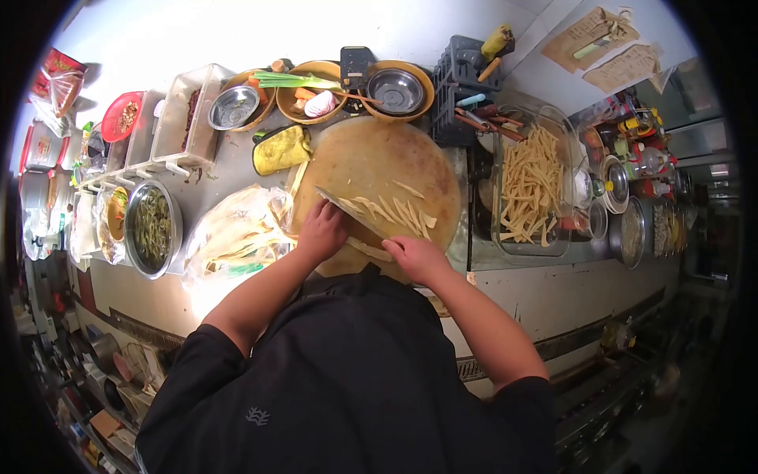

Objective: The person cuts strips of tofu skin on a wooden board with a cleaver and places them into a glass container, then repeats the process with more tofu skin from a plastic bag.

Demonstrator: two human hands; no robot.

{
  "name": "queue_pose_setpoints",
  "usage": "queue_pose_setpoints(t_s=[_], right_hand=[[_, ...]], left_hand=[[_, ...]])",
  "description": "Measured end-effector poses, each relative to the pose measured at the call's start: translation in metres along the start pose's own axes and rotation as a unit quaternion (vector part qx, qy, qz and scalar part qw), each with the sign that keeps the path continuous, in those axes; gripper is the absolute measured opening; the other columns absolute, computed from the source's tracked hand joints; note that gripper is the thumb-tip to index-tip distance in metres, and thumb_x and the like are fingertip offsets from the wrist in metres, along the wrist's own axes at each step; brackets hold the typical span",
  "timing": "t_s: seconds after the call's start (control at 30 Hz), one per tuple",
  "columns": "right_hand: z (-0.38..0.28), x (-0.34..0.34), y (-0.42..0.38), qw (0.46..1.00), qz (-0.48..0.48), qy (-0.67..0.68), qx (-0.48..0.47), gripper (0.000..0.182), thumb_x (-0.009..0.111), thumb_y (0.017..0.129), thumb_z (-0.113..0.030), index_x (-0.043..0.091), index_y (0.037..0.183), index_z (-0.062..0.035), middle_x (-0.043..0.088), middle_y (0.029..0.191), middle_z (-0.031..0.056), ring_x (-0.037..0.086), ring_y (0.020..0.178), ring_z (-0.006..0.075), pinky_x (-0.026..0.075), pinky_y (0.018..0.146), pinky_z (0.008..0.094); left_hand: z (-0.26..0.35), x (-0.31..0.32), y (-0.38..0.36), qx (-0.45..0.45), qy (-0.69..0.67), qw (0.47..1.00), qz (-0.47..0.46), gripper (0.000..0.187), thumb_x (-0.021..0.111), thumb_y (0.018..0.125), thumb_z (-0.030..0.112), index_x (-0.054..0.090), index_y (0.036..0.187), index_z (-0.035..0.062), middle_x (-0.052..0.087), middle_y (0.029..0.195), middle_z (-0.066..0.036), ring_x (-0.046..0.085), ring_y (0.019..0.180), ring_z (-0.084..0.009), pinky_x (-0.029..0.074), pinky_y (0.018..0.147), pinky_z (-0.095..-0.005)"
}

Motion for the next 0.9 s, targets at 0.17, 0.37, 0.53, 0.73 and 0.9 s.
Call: queue_pose_setpoints(t_s=[0.17, 0.37, 0.53, 0.73, 0.9], right_hand=[[-0.008, -0.001, 0.001, 1.000, 0.007, 0.019, 0.000, 0.047, 0.049, 0.100, -0.051, 0.070, 0.110, -0.0094, 0.071, 0.099, 0.0187, 0.066, 0.095, 0.0414, 0.052, 0.082, 0.0474], [-0.012, 0.004, -0.001, 1.000, -0.002, -0.014, -0.007, 0.048, 0.048, 0.100, -0.052, 0.071, 0.110, -0.0109, 0.072, 0.099, 0.0179, 0.067, 0.095, 0.0404, 0.052, 0.082, 0.0470], [-0.013, 0.016, 0.010, 1.000, 0.004, -0.014, 0.010, 0.049, 0.047, 0.100, -0.052, 0.071, 0.113, -0.0118, 0.072, 0.100, 0.0174, 0.067, 0.097, 0.0391, 0.052, 0.083, 0.0461], [0.007, 0.016, -0.010, 0.995, 0.077, 0.062, 0.012, 0.045, 0.052, 0.100, -0.047, 0.070, 0.116, -0.0088, 0.072, 0.104, 0.0188, 0.068, 0.098, 0.0389, 0.053, 0.083, 0.0440], [0.055, 0.009, -0.065, 0.973, 0.167, 0.116, 0.111, 0.043, 0.055, 0.101, -0.042, 0.069, 0.116, -0.0036, 0.072, 0.098, 0.0192, 0.069, 0.093, 0.0357, 0.053, 0.079, 0.0410]], left_hand=[[-0.002, 0.001, 0.000, 0.004, -0.010, 1.000, -0.008, 0.049, 0.066, 0.072, 0.016, 0.063, 0.119, 0.0015, 0.059, 0.126, -0.018, 0.051, 0.125, -0.0376, 0.044, 0.106, -0.0454], [-0.002, -0.005, 0.000, -0.016, -0.012, 1.000, -0.012, 0.048, 0.067, 0.072, 0.015, 0.063, 0.117, -0.0001, 0.058, 0.124, -0.020, 0.051, 0.124, -0.0385, 0.045, 0.106, -0.0450], [-0.006, -0.001, -0.001, -0.011, -0.020, 1.000, -0.003, 0.045, 0.066, 0.072, 0.014, 0.064, 0.114, -0.0003, 0.059, 0.126, -0.022, 0.052, 0.124, -0.0390, 0.045, 0.106, -0.0448], [-0.004, 0.003, 0.006, 0.021, -0.076, 0.996, -0.045, 0.043, 0.067, 0.075, 0.013, 0.063, 0.117, 0.0025, 0.058, 0.130, -0.017, 0.054, 0.125, -0.0357, 0.047, 0.104, -0.0431], [0.015, 0.027, 0.038, 0.055, -0.116, 0.986, -0.103, 0.040, 0.067, 0.077, 0.014, 0.063, 0.115, 0.0026, 0.058, 0.130, -0.016, 0.054, 0.126, -0.0347, 0.047, 0.105, -0.0421]])
Point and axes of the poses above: each hand's wrist, its own y-axis towards the middle knuckle, its own x-axis out of the palm, z = x × y, the point moved 6 cm from there along y, towards the middle knuckle
